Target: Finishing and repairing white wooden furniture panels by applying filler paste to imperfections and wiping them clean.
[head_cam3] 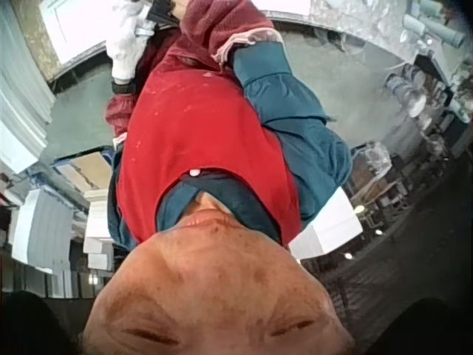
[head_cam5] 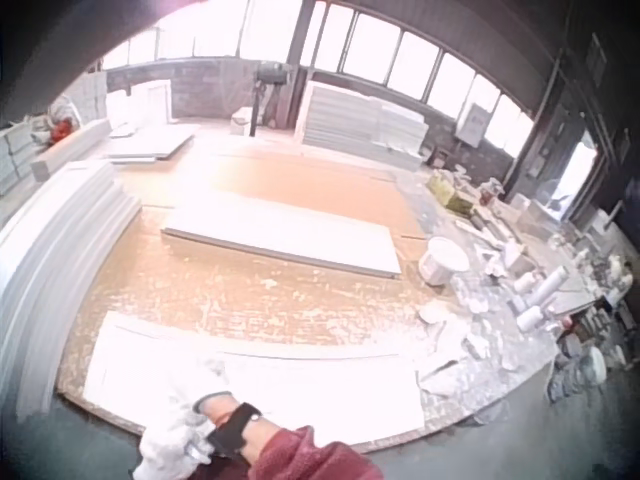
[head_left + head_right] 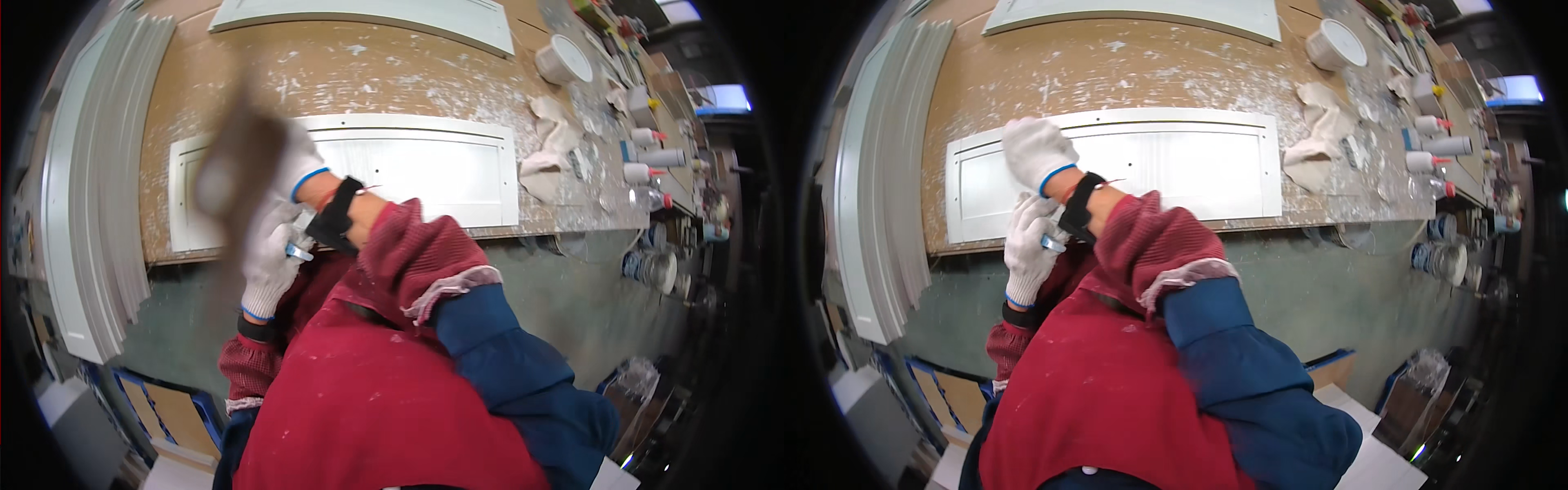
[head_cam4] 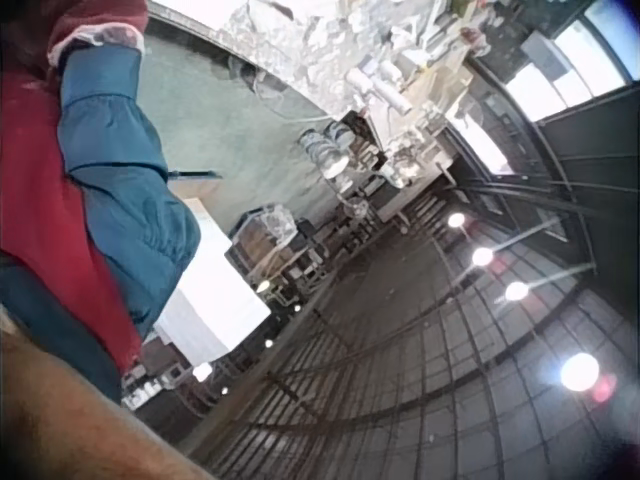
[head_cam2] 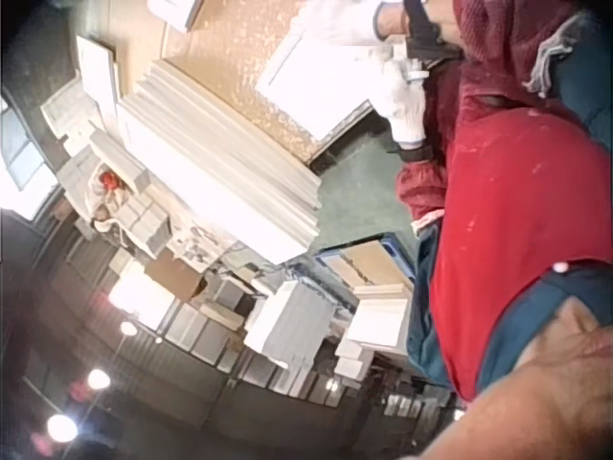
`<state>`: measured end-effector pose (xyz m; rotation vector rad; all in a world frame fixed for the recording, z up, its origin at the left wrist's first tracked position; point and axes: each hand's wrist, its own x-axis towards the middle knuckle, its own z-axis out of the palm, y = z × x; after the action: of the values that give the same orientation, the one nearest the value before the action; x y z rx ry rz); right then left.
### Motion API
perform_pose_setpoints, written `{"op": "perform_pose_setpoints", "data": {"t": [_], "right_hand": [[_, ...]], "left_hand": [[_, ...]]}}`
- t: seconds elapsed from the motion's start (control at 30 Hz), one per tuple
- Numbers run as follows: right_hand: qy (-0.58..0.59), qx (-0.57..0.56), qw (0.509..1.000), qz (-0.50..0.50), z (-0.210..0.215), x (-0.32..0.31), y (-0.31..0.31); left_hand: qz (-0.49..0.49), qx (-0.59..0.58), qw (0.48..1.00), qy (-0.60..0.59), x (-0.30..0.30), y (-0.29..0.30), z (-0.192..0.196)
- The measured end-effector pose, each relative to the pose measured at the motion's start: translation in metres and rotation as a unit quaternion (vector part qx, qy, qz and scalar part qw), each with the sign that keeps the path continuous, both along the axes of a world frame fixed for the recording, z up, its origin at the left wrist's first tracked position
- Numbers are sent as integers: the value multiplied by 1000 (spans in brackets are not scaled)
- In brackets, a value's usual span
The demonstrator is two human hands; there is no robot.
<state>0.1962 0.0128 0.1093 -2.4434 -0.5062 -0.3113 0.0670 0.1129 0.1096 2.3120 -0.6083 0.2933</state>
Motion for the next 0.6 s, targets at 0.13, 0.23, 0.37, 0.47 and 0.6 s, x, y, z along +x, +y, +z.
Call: {"op": "perform_pose_setpoints", "data": {"t": [0.13,0.23,0.37,0.47,0.6], "right_hand": [[91,-15,995,-48,14,-21,-10],[187,-66,971,-134,21,-35,-71],[223,-82,935,-264,31,-60,-157],[276,-119,884,-359,33,-71,-231],[234,-202,834,-456,23,-84,-322]], "left_hand": [[23,-37,999,22,-8,7,-7],[6,-51,998,33,-2,-1,-13],[6,-62,997,33,-6,4,-12],[17,-66,997,34,-9,5,-13],[23,-58,997,40,-6,0,-12]]}}
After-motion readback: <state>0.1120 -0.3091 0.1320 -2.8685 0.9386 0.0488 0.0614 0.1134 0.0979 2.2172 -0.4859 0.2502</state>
